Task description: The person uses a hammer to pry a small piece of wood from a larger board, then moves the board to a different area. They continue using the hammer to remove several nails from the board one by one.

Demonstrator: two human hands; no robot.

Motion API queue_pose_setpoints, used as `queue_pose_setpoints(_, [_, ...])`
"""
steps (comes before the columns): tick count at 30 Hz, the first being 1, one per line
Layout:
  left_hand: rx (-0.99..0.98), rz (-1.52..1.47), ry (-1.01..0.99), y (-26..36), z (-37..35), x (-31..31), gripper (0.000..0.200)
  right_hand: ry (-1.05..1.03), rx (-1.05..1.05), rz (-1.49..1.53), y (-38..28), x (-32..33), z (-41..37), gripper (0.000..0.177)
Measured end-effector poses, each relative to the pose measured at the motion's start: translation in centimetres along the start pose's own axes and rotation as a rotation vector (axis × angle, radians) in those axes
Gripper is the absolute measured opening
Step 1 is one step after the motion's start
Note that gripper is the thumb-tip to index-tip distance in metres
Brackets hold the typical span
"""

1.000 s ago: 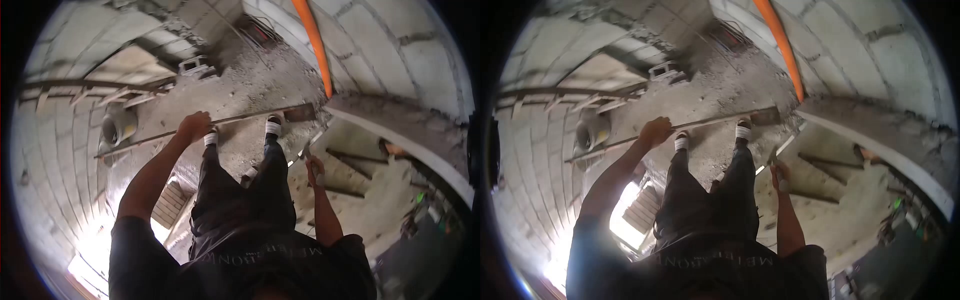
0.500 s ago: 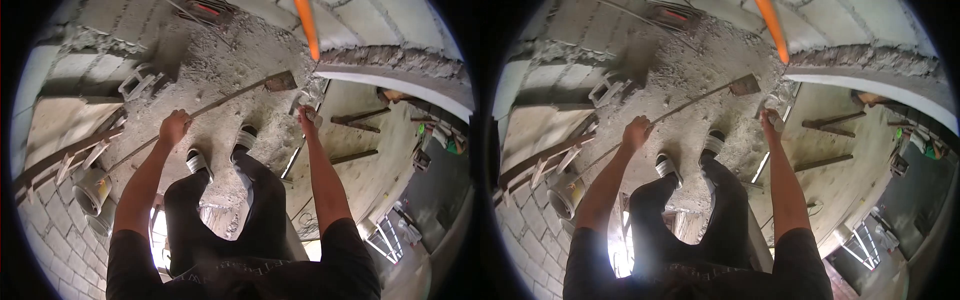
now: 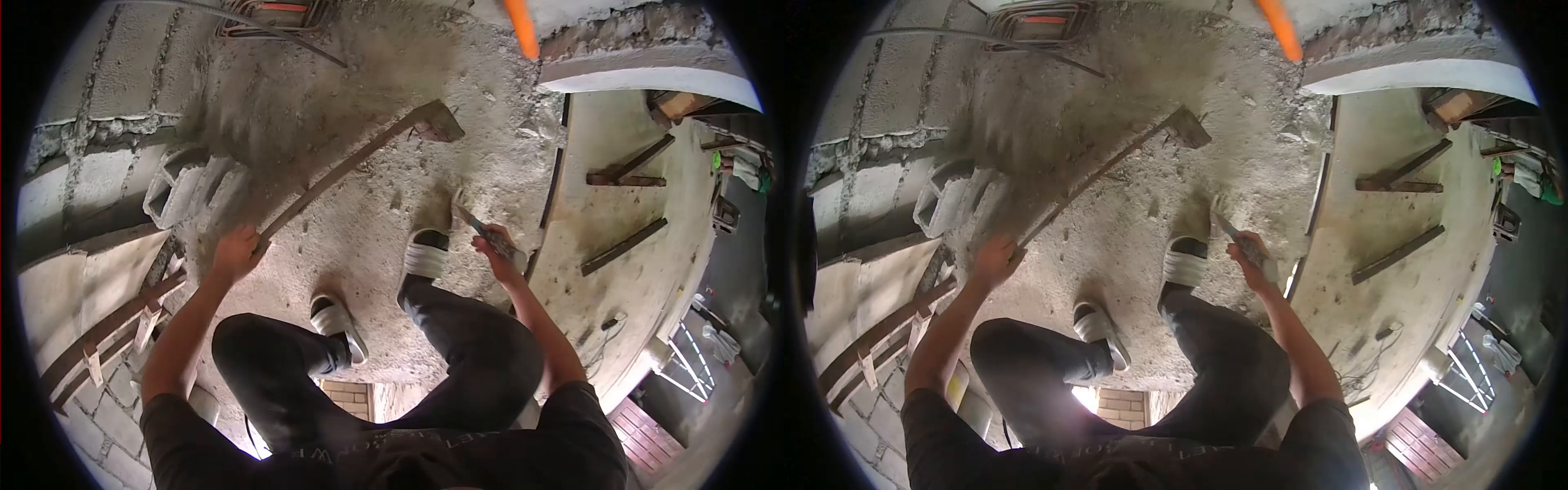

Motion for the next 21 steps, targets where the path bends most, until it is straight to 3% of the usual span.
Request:
queue_pose_setpoints(1, [-0.073,0.017,-0.004,-0.1,-0.1,-0.5,0.021,-0.051,-0.017,-0.002,0.1,0.7,0.0,0.04])
queue_pose_setpoints(4, [-0.017,-0.025,-0.107,-1.6,0.0,-1.6,0.03,-0.121,-0.113,0.137,-1.9,0.7,-0.9,0.041])
queue_pose_setpoints(6, [0.139,-0.074,-0.278,-2.8,0.9,-1.5,0.051,-0.254,-0.491,0.641,-2.3,0.4,-1.2,0.046])
queue_pose_setpoints(7, [0.119,-0.068,-0.268,-3.6,1.5,-2.1,0.051,-0.247,-0.471,0.652,-2.4,0.4,-1.2,0.046])
queue_pose_setpoints(9, [0.347,-0.43,-0.123,-5.2,3.0,-2.8,0.065,-0.241,-0.6,0.643,-2.2,0.1,-1.2,0.052])
queue_pose_setpoints(10, [0.339,-0.432,-0.117,-4.1,4.9,-2.5,0.065,-0.241,-0.38,0.581,-1.6,-0.2,-1.4,0.044])
queue_pose_setpoints(11, [0.429,-0.586,-0.103,-1.4,8.0,-1.6,0.069,-0.242,-0.367,0.577,-0.8,0.0,-0.5,0.044])
queue_pose_setpoints(12, [0.517,-0.742,-0.086,0.2,10.5,-1.0,0.074,-0.159,-0.521,0.511,0.3,0.3,0.6,0.042])
queue_pose_setpoints(13, [0.437,-0.792,-0.102,0.3,12.1,-3.2,0.074,-0.075,-0.669,0.438,0.4,0.7,1.2,0.04])
queue_pose_setpoints(14, [0.35,-0.842,-0.12,0.5,13.6,-5.3,0.073,0.021,-0.675,0.28,-0.8,-0.4,0.8,0.04])
queue_pose_setpoints(17, [0.276,-0.596,-0.147,5.5,17.0,-2.2,0.068,-0.032,-0.536,-0.215,-5.4,-1.1,-1.4,0.066])
queue_pose_setpoints(21, [0.397,-0.675,-0.167,6.7,17.8,-4.0,0.065,-0.007,-0.386,-0.261,-8.1,-1.3,-4.0,0.082])
Point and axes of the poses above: each hand's wrist, its own z-axis towards the middle knuckle, its own x-axis out of the back of the hand, y = z × x, the point moved 2 cm from there along z, towards the middle knuckle, and after that the axes turned 14 degrees about y, right-handed, at the moved point
